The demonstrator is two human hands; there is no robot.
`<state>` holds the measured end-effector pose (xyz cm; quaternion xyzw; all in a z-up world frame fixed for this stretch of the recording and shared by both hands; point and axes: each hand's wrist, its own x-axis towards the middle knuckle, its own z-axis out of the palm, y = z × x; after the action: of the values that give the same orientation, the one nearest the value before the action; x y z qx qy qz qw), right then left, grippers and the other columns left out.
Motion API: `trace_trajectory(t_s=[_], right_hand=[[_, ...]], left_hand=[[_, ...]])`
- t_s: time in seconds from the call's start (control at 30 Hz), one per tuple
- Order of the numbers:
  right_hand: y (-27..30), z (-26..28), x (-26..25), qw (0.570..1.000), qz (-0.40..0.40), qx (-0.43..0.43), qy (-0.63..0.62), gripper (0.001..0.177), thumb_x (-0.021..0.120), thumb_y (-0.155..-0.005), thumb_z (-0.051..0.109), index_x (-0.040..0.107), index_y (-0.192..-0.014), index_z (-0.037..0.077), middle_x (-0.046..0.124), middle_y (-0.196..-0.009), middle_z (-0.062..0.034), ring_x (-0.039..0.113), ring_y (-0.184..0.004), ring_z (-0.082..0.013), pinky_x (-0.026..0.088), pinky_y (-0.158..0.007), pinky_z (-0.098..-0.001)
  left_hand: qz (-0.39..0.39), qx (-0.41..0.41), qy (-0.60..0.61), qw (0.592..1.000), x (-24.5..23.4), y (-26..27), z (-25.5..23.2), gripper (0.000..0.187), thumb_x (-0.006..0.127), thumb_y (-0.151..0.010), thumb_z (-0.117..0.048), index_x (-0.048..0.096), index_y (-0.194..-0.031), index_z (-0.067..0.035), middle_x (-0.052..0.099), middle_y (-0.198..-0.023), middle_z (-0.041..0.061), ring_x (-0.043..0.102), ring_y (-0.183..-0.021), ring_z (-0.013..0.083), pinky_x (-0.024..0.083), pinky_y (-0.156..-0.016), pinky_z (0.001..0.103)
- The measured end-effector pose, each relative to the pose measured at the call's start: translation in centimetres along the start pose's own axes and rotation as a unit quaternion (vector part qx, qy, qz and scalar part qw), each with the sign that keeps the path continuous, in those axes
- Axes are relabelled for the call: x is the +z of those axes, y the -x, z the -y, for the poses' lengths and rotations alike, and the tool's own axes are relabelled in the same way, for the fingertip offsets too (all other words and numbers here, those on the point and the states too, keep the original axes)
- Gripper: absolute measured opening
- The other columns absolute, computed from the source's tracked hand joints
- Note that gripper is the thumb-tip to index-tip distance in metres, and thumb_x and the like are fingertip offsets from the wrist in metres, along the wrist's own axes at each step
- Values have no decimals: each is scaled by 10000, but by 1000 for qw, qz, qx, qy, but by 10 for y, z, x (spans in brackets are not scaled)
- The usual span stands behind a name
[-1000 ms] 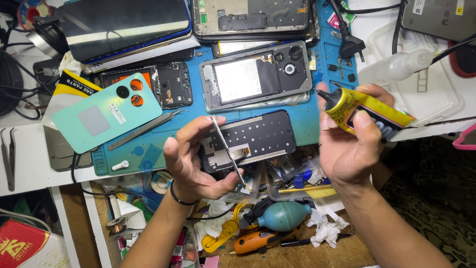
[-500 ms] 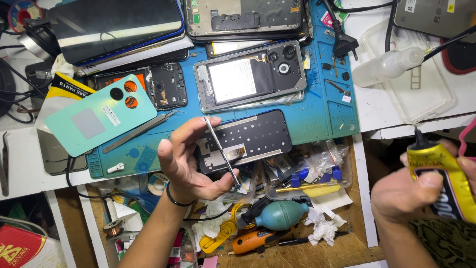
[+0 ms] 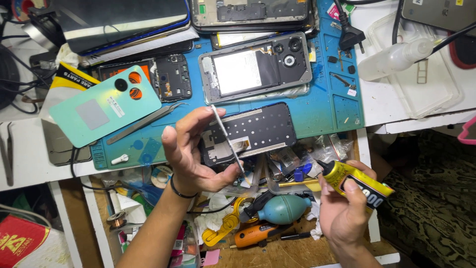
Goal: The person applies adhesive from a yellow tube along the edges of a disassembled smartphone frame. They hold the frame with one hand while squeezing the tube with the other, then place the screen assembly onto the frame to complete the bonding process.
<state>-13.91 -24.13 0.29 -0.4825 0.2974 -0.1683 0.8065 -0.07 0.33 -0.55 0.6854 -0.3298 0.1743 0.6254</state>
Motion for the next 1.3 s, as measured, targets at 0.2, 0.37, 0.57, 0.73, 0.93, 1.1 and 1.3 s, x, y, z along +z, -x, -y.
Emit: trace_trajectory(t_s=[0.2, 0.37, 0.57, 0.73, 0.93, 1.1, 1.3], right_hand=[[7, -23, 1, 998, 38, -26, 40, 399, 668, -826, 251, 600, -1206, 152, 585, -1070, -90, 599, -869, -190, 525, -593, -240], [25, -34, 7, 991, 99, 11, 86, 389, 671, -852, 220, 620, -1209, 74, 629, -1131, -94, 620, -908, -188, 552, -657, -249], [34, -34, 21, 987, 113, 25, 112, 361, 676, -864, 175, 648, -1187, 16, 662, -1120, -110, 657, -915, -205, 576, -732, -272], [36, -37, 26, 984, 121, 31, 127, 355, 680, -860, 191, 663, -1169, 17, 668, -1086, -103, 653, -910, -203, 563, -752, -285], [35, -38, 25, 979, 124, 63, 152, 362, 679, -849, 193, 675, -1167, 21, 684, -1121, -113, 666, -871, -211, 590, -651, -283], [33, -35, 29, 971, 147, 52, 179, 366, 673, -863, 211, 678, -1176, 21, 693, -1082, -118, 666, -899, -209, 574, -751, -295], [32, -22, 45, 952, 178, 39, 246, 358, 679, -868, 222, 696, -1182, 51, 741, -1086, -81, 702, -867, -164, 577, -750, -261]], left_hand=[[27, 7, 3, 1000, -3, -3, 2, 1326, 932, -781, -73, -5, -1685, -323, 455, -1442, 303, 555, -1382, 448, 548, -1187, 558], [52, -21, 19, 998, -10, -7, 0, 1254, 870, -837, -19, -6, -1695, -280, 472, -1486, 298, 523, -1430, 392, 481, -1271, 486], [63, -20, 76, 995, -12, -12, 1, 1252, 894, -847, 4, 11, -1696, -257, 442, -1507, 277, 504, -1486, 382, 432, -1326, 447], [66, -15, 92, 993, -11, -15, 1, 1230, 885, -853, -12, 24, -1694, -262, 439, -1496, 265, 493, -1492, 382, 433, -1325, 457], [60, -29, 91, 994, -8, -14, -2, 1227, 869, -853, -26, 19, -1694, -301, 434, -1483, 268, 610, -1362, 427, 520, -1237, 479], [43, 17, 72, 996, -3, -17, 5, 1215, 855, -846, -36, 16, -1687, -288, 450, -1468, 283, 546, -1427, 433, 522, -1225, 524], [56, 2, 76, 996, -7, -17, 5, 1291, 911, -825, 1, -4, -1692, -278, 466, -1488, 290, 535, -1467, 450, 476, -1295, 492]])
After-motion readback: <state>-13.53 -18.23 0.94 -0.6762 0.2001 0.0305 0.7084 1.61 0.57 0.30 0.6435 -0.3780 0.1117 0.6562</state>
